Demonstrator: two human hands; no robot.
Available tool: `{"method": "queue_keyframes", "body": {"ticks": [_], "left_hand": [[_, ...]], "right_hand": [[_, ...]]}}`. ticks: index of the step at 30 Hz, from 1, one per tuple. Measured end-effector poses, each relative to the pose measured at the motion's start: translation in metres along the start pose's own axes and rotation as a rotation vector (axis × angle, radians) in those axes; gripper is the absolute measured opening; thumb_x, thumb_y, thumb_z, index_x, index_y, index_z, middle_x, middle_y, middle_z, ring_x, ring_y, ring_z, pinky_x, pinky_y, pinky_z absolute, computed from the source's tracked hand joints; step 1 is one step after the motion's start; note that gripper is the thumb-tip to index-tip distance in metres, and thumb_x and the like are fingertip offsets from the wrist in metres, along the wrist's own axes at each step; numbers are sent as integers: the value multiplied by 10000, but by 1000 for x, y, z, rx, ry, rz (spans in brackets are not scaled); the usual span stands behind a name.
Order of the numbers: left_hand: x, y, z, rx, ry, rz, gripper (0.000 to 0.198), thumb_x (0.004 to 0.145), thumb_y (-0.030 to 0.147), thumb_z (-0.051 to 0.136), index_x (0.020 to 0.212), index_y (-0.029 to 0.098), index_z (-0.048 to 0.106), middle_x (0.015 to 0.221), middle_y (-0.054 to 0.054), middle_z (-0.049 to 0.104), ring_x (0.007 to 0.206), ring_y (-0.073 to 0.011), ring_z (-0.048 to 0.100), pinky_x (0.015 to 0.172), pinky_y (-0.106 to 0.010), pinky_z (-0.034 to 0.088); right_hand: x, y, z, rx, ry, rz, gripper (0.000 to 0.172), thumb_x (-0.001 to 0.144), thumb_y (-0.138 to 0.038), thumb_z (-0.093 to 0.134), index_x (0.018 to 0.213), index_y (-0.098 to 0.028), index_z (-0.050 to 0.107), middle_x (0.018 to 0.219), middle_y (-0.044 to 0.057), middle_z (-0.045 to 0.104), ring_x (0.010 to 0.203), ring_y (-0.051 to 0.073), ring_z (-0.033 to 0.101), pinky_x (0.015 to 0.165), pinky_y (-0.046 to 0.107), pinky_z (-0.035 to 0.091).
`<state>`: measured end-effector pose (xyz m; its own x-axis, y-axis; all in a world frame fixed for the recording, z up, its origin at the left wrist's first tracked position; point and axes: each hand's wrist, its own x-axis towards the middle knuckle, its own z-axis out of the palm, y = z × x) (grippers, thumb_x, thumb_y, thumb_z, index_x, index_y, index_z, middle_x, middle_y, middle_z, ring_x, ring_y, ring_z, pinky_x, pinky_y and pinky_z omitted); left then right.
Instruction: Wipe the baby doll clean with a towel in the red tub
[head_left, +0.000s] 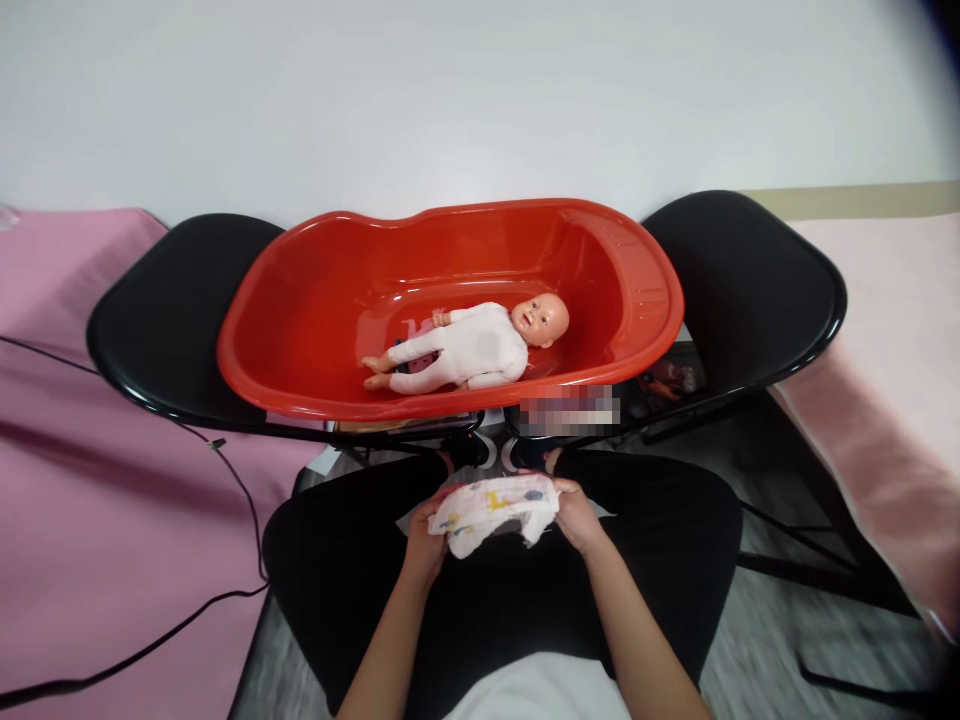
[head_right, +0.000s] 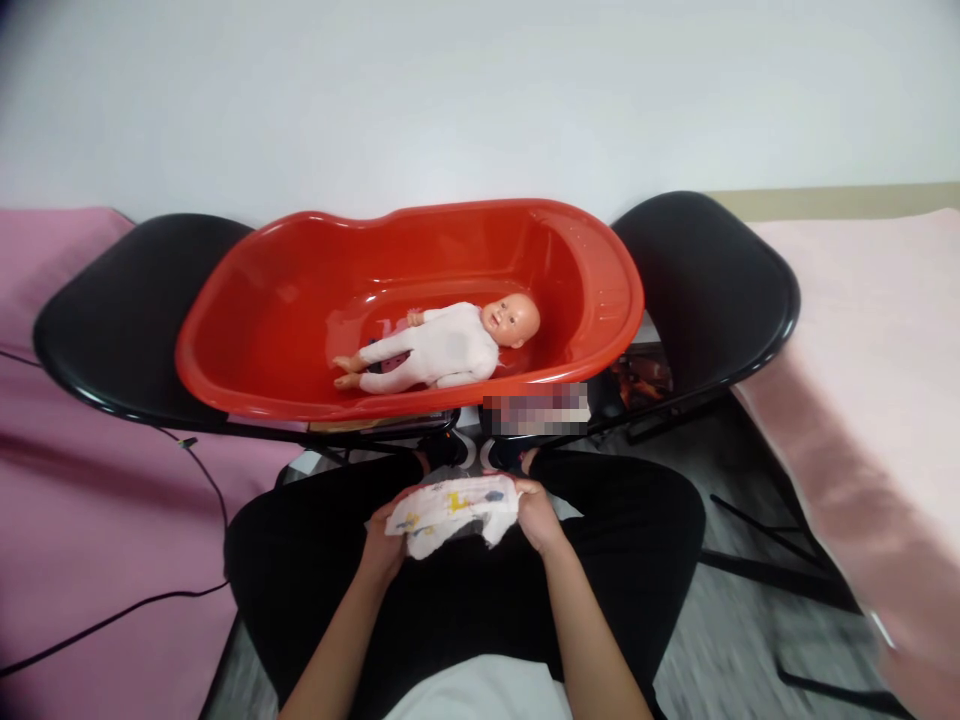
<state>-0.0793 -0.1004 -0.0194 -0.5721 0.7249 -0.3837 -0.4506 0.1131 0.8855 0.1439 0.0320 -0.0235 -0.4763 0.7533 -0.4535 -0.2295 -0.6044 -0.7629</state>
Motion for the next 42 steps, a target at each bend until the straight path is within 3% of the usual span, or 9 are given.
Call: {"method": "queue_keyframes", "body": {"ticks": [3, 7, 16, 21, 25, 27, 33, 38, 42], "left_hand": [[-3, 4, 0, 75, -47, 168, 392, 590, 211, 891, 409, 156, 547, 1019, -121, 792, 947, -269, 731, 837, -337, 564], [-9, 13, 5, 105, -126, 235, 395, 702, 231, 837, 406, 163, 585, 1025, -127, 784, 976, -289, 733, 866, -366, 565], [-8, 22, 9, 44, -120, 237, 374, 701, 233, 820, 399, 178, 605, 1096, -107, 786, 1002, -271, 717, 824, -321, 552], [-6, 25, 4, 79, -103, 289, 381, 714, 231, 811, 405, 184, 594, 1061, -95, 802, 994, -274, 731, 834, -333, 565], [-22, 50, -4, 245, -93, 443, 320, 736, 184, 780, 446, 197, 645, 1098, -76, 804, 1034, -286, 725, 857, -355, 572], [-32, 70, -8, 391, -114, 503, 306, 771, 168, 743, 473, 199, 678, 1179, -78, 797, 1091, -301, 713, 880, -371, 574], [-41, 122, 3, 785, -472, 712, 230, 823, 134, 691, 617, 230, 728, 1165, -82, 820, 947, -262, 776, 830, -355, 607], [-38, 140, 26, 974, -596, 768, 305, 878, 97, 574, 695, 253, 762, 1156, -103, 821, 909, -232, 793, 799, -306, 607], [-46, 145, 38, 851, -587, 726, 343, 825, 43, 572, 828, 259, 839, 1121, -108, 823, 940, -238, 799, 783, -282, 609]], "right_hand": [[-2, -7, 8, 72, -24, -80, 340, 663, -316, 937, 512, -193, 658, 1262, 106, 777, 1189, 340, 689, 993, 445, 544], [-4, -9, 7, 151, 0, -129, 380, 673, -250, 901, 462, -190, 591, 1270, 96, 774, 1100, 308, 710, 933, 417, 557], [-4, -7, 3, 247, 84, -166, 413, 681, -196, 868, 447, -188, 527, 1202, 57, 795, 896, 219, 708, 737, 321, 564], [0, -4, 1, 271, 61, -179, 444, 668, -180, 884, 455, -188, 494, 1215, 57, 789, 942, 228, 720, 805, 346, 594], [5, -2, -10, 304, 171, -238, 540, 733, -247, 896, 458, -186, 436, 1105, 37, 795, 755, 126, 655, 673, 252, 574], [6, -3, -13, 307, 175, -214, 466, 737, -261, 914, 530, -189, 503, 1106, 24, 789, 688, 93, 619, 624, 224, 561], [0, 1, 6, 165, -46, -69, 296, 767, -359, 937, 952, -248, 734, 1384, 69, 717, 1172, 228, 713, 988, 386, 592], [-1, 13, 19, 30, -174, -68, 577, 762, -415, 942, 1277, -314, 704, 1535, 108, 616, 1404, 297, 591, 1125, 488, 498], [-2, 15, 18, -7, -216, -16, 738, 735, -481, 950, 1388, -312, 652, 1563, 116, 589, 1419, 288, 576, 1174, 475, 436]]}}
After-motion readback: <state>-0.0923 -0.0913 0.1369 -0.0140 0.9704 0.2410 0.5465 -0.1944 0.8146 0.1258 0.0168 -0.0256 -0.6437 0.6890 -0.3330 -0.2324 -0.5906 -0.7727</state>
